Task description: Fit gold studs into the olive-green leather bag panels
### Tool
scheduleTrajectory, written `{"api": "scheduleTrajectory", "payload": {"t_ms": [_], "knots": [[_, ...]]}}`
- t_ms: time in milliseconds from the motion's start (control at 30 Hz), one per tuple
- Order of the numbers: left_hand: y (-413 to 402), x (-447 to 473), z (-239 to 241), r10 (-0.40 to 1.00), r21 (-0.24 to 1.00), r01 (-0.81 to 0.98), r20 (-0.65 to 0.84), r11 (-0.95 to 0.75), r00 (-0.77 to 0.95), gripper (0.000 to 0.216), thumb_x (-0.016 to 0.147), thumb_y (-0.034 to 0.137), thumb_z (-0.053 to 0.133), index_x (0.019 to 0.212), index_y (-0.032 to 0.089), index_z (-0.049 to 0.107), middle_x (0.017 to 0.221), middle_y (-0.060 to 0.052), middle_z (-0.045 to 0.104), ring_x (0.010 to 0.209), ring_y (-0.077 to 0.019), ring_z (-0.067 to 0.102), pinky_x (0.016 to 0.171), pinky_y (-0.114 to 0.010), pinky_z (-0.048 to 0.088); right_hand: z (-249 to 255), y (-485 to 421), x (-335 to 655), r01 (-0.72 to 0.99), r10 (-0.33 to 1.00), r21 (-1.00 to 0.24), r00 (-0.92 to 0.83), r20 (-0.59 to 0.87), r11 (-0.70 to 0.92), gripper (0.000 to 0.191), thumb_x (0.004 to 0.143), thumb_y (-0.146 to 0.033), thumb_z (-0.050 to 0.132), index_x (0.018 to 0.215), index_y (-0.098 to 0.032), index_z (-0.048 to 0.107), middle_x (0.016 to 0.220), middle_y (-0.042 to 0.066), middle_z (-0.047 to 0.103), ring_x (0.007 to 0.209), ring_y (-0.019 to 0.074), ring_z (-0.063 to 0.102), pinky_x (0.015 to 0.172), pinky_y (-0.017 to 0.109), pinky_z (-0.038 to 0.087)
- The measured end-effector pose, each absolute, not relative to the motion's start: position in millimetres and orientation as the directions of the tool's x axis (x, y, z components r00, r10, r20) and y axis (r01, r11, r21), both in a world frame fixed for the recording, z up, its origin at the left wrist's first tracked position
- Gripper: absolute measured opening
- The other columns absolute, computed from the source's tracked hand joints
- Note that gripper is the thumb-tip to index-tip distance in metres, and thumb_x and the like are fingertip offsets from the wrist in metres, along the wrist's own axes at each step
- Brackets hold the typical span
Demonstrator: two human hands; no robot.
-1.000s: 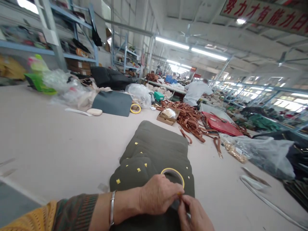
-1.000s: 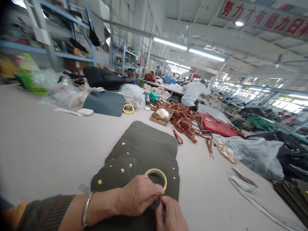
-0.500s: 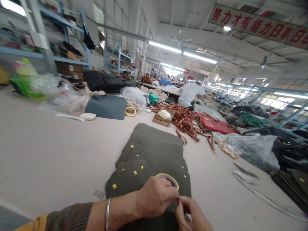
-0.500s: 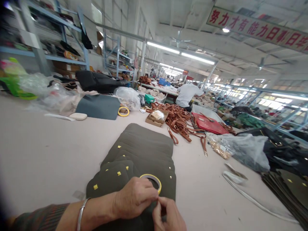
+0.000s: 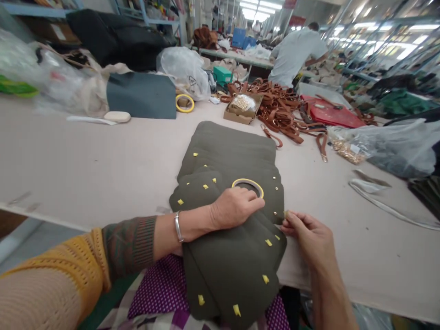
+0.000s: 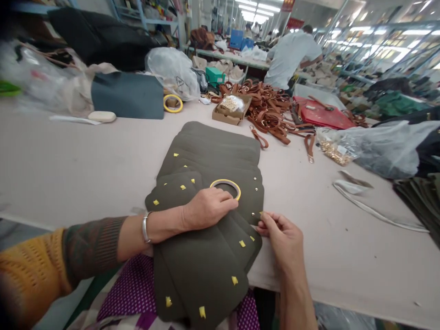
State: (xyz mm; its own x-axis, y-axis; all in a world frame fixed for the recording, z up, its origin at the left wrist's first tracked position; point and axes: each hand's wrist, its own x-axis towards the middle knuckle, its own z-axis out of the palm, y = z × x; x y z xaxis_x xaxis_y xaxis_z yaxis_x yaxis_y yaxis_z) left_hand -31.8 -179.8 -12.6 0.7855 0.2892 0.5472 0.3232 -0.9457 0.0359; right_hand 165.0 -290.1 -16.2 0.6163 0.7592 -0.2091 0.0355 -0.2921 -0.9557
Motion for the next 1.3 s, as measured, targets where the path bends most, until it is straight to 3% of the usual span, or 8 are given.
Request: {"api": "scheduleTrajectory", "payload": {"t_ms": [167, 533, 633, 767, 900, 1067, 1200, 1300], "knots": [[-171, -29, -19, 0.304, -0.022, 0.342, 0.408, -0.939, 0.861, 0.015, 0.092, 0.015, 0.044, 0.094, 0.017, 0.059, 0.086, -0.004, 0.062, 0.078, -0.0185, 0.053, 0.07, -0.032, 0.043, -13, -289, 180, 0.208, 0.834, -0.9, 0.498, -0.239, -0.383, 0.042, 0.064, -0.052, 0.078, 0.08, -0.013, 0.071, 0.065, 0.004, 0.069, 0.056, 0.0129, 0.064, 0.056, 0.021, 0.055], [-171, -27, -20, 0.298, 0.002, 0.329, 0.426, -0.944, 0.854, 0.013, 0.091, 0.016, 0.046, 0.091, 0.018, 0.059, 0.084, -0.004, 0.06, 0.076, -0.0193, 0.049, 0.068, -0.034, 0.039, -8, -275, 175, 0.668, 0.912, -0.634, 0.375, -0.166, -0.39, 0.033, 0.078, -0.051, 0.06, 0.081, -0.019, 0.071, 0.063, 0.002, 0.067, 0.052, 0.014, 0.061, 0.053, 0.025, 0.05], [-171, -27, -19, 0.299, 0.007, 0.327, 0.425, -0.945, 0.854, 0.015, 0.093, 0.017, 0.044, 0.092, 0.018, 0.059, 0.084, -0.004, 0.06, 0.076, -0.0194, 0.049, 0.068, -0.034, 0.038, -8, -270, 174, 0.688, 0.908, -0.601, 0.378, -0.182, -0.407, 0.03, 0.078, -0.047, 0.058, 0.084, -0.02, 0.07, 0.061, 0.001, 0.066, 0.049, 0.0147, 0.061, 0.05, 0.025, 0.049], [-170, -26, -18, 0.307, 0.011, 0.332, 0.41, -0.943, 0.859, 0.015, 0.092, 0.017, 0.044, 0.094, 0.018, 0.059, 0.085, -0.004, 0.06, 0.077, -0.0198, 0.049, 0.069, -0.035, 0.038, -8, -271, 179, 0.666, 0.908, -0.628, 0.379, -0.18, -0.403, 0.041, 0.077, -0.047, 0.064, 0.105, -0.019, 0.064, 0.054, -0.002, 0.063, 0.046, 0.0161, 0.061, 0.044, 0.025, 0.048], [-168, -25, -17, 0.305, 0.025, 0.323, 0.4, -0.946, 0.864, 0.014, 0.091, 0.016, 0.044, 0.095, 0.017, 0.058, 0.087, -0.005, 0.06, 0.079, -0.0202, 0.05, 0.07, -0.035, 0.039, -9, -285, 185, 0.678, 0.935, -0.675, 0.35, -0.053, -0.291, 0.036, 0.084, -0.051, 0.058, 0.096, -0.019, 0.067, 0.065, 0.002, 0.068, 0.054, 0.0162, 0.063, 0.052, 0.027, 0.051], [-166, -25, -14, 0.306, 0.052, 0.31, 0.387, -0.949, 0.87, 0.019, 0.094, 0.018, 0.038, 0.096, 0.016, 0.057, 0.09, -0.006, 0.061, 0.081, -0.0202, 0.051, 0.072, -0.034, 0.041, -13, -292, 181, 0.893, 0.968, -0.449, 0.132, 0.212, -0.024, 0.029, 0.089, -0.044, 0.053, 0.088, -0.021, 0.071, 0.089, 0.006, 0.074, 0.076, 0.0198, 0.068, 0.072, 0.032, 0.051], [-163, -26, -11, 0.291, 0.061, 0.29, 0.387, -0.955, 0.875, 0.018, 0.093, 0.016, 0.039, 0.095, 0.015, 0.057, 0.091, -0.007, 0.06, 0.081, -0.0192, 0.051, 0.073, -0.032, 0.042, -14, -284, 173, 0.946, 0.969, -0.322, 0.105, 0.222, -0.029, 0.03, 0.091, -0.041, 0.049, 0.086, -0.021, 0.071, 0.086, 0.006, 0.073, 0.075, 0.0193, 0.067, 0.07, 0.031, 0.049], [-159, -29, -9, 0.3, 0.07, 0.299, 0.416, -0.952, 0.858, 0.019, 0.094, 0.017, 0.038, 0.095, 0.015, 0.057, 0.092, -0.006, 0.06, 0.081, -0.018, 0.052, 0.072, -0.03, 0.042, -11, -278, 167, 0.939, 0.974, -0.331, 0.151, 0.169, -0.088, 0.027, 0.089, -0.04, 0.05, 0.084, -0.022, 0.07, 0.081, 0.003, 0.072, 0.069, 0.0173, 0.065, 0.065, 0.029, 0.045]]}}
